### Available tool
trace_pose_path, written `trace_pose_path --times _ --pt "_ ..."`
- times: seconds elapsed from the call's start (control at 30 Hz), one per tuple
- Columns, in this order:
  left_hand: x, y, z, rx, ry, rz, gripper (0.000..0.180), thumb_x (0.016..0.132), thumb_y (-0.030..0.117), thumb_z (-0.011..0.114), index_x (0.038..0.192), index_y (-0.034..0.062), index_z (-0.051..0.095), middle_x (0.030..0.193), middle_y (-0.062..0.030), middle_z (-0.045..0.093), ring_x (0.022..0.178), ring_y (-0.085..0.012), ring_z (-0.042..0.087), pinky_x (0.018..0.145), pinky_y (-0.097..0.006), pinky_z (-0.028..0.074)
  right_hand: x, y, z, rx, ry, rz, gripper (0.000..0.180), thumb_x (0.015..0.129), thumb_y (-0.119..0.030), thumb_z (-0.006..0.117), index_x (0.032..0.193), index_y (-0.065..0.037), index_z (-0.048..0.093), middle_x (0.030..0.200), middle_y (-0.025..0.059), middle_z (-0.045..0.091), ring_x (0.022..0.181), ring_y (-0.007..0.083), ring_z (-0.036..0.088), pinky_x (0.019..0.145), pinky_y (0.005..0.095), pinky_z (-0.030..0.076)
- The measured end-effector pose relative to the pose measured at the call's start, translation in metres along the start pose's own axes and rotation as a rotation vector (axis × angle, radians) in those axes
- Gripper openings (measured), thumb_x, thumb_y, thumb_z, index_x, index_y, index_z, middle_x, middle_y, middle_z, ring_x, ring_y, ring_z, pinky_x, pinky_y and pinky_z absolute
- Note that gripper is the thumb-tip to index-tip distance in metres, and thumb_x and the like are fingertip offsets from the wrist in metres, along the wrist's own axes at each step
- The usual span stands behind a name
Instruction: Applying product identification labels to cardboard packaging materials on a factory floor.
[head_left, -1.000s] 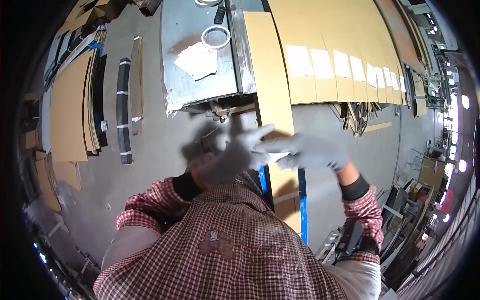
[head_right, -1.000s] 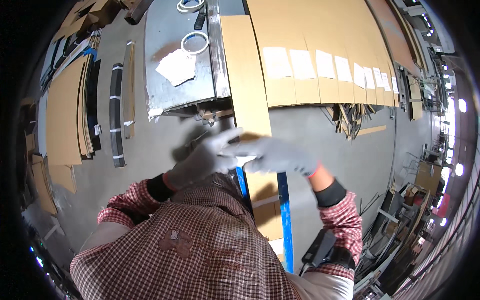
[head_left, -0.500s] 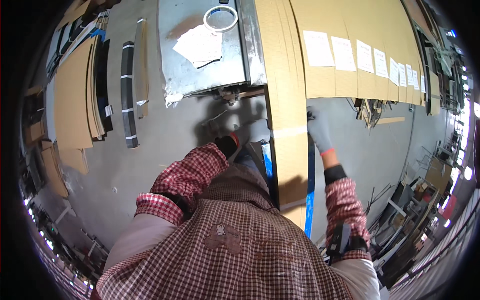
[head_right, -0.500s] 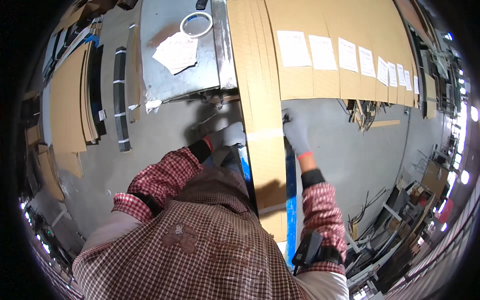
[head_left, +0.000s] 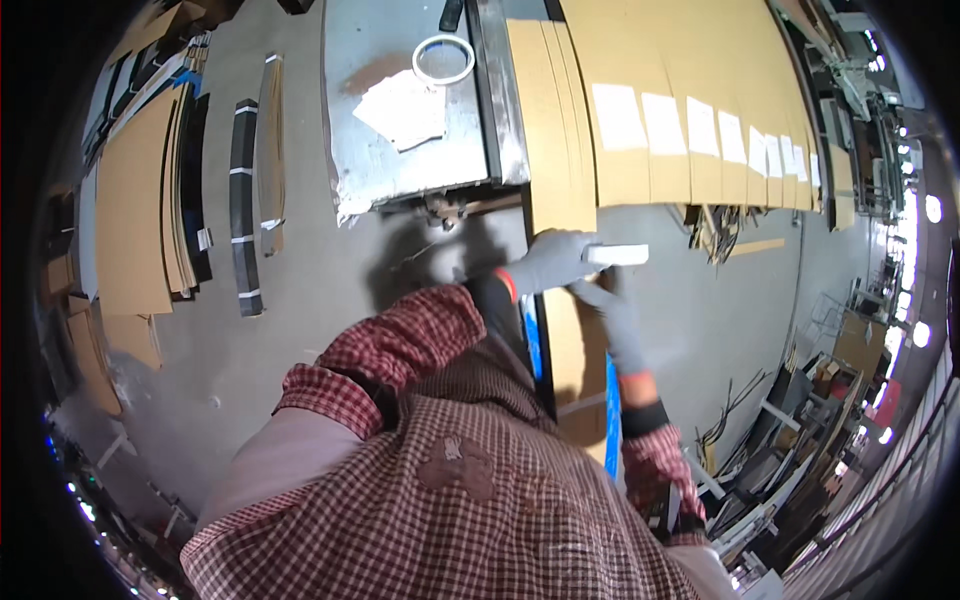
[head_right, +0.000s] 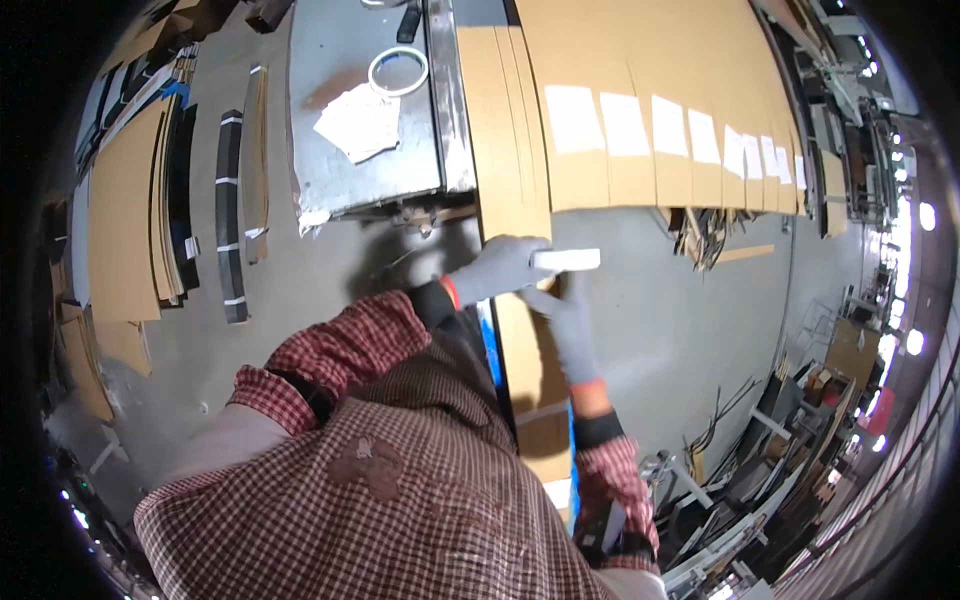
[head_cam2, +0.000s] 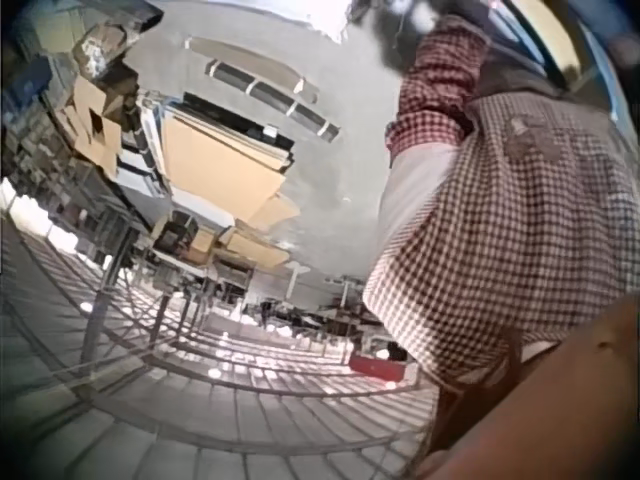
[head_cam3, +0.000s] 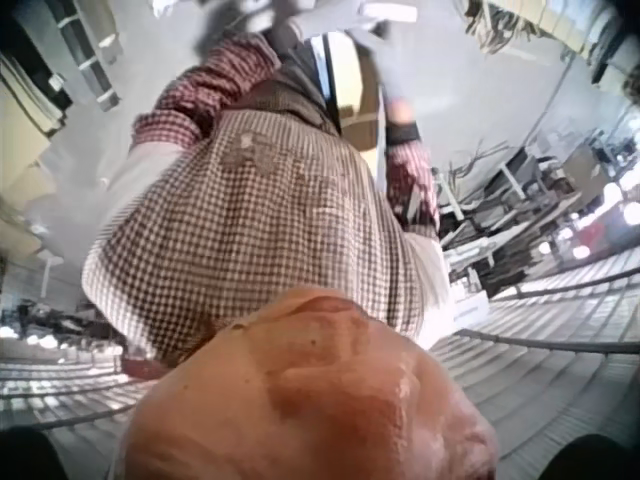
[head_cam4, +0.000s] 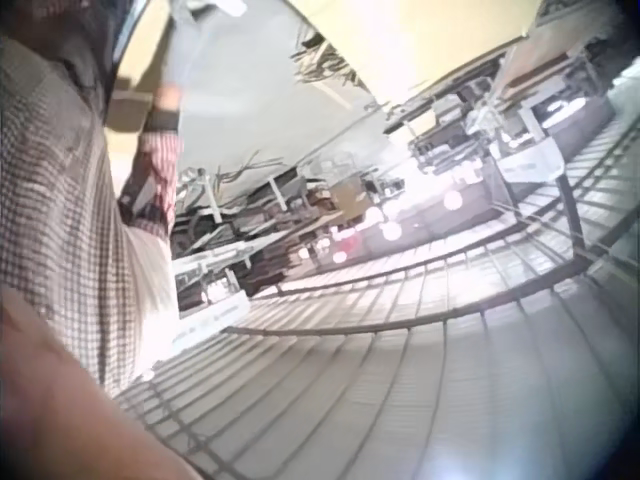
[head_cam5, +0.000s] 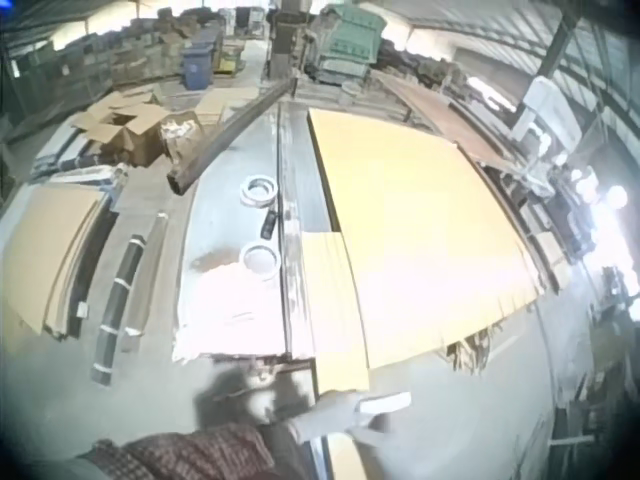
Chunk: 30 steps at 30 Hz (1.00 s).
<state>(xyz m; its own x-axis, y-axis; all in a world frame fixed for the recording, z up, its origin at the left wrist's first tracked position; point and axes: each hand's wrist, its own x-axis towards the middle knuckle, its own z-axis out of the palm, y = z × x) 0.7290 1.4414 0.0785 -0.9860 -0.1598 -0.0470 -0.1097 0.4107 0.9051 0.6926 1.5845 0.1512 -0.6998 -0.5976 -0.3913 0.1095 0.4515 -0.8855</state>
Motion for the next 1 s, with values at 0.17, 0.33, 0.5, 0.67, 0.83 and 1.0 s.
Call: trace_pose_path --times 0.17,0.33,0.5,0.67,0.83,1.0 --pt "0.003 0.015 0.007 0.344 -0.234 -0.131 0.035 0.078 0.032 0.064 0.112 0.0225 0.066 0.079 -0.0107 0.070 0.072 -0.0297 0.069 0.065 -0.041 0.052 -0.008 -0.047 -0.049 -0.759 0.037 -0.212 0.034 0.084 -0.008 0.062 0.116 0.000 0.054 0.102 0.0142 0.061 0.095 0.0256 0.060 0.081 0.0369 0.049" --pt "-0.007 0.021 -0.001 0.211 -0.163 -0.114 0.057 0.084 0.042 0.059 0.127 0.0063 0.050 0.073 -0.0169 0.067 0.066 -0.0350 0.066 0.059 -0.045 0.050 0.090 -0.020 -0.069 -0.517 -0.674 0.027 0.025 0.083 -0.009 0.061 0.105 0.001 0.058 0.091 0.0205 0.064 0.080 0.0299 0.061 0.067 0.0391 0.046" --pt "-0.002 0.011 0.021 0.420 -0.139 -0.043 0.046 0.087 0.040 0.053 0.120 0.0088 0.057 0.071 -0.0184 0.065 0.063 -0.0366 0.065 0.055 -0.046 0.050 0.152 0.048 -0.074 -1.261 -0.743 -0.150 0.016 0.082 -0.016 0.057 0.086 -0.009 0.071 0.087 0.0142 0.071 0.080 0.0322 0.066 0.070 0.0401 0.052" --pt "0.005 0.033 -0.020 0.315 0.096 0.042 0.031 0.089 0.034 0.056 0.089 0.0048 0.066 0.073 -0.0148 0.066 0.060 -0.0296 0.065 0.055 -0.041 0.051 0.149 0.113 -0.114 -1.531 -0.465 0.106 0.026 0.089 -0.020 0.047 0.091 -0.006 0.069 0.089 0.0153 0.070 0.073 0.0321 0.068 0.067 0.0419 0.053" --pt "-0.063 -0.007 -0.001 -0.137 0.490 -0.266 0.023 0.090 0.011 0.065 0.105 -0.0026 0.054 0.074 -0.0072 0.063 0.059 -0.0092 0.059 0.053 -0.025 0.048 0.091 0.032 -0.066 -0.816 -0.491 0.032 0.025 0.081 -0.020 0.057 0.102 -0.009 0.065 0.075 0.0202 0.066 0.072 0.0287 0.068 0.064 0.0399 0.052" --pt "-0.135 0.025 0.024 -0.643 -0.344 -0.607 0.066 0.088 0.033 0.068 0.131 -0.0085 0.041 0.086 -0.0168 0.066 0.068 -0.0182 0.067 0.059 -0.030 0.052 0.040 -0.008 -0.073 -1.104 -1.106 0.556 0.019 0.076 -0.017 0.060 0.090 -0.006 0.067 0.080 0.0201 0.067 0.073 0.0362 0.065 0.064 0.0441 0.051"
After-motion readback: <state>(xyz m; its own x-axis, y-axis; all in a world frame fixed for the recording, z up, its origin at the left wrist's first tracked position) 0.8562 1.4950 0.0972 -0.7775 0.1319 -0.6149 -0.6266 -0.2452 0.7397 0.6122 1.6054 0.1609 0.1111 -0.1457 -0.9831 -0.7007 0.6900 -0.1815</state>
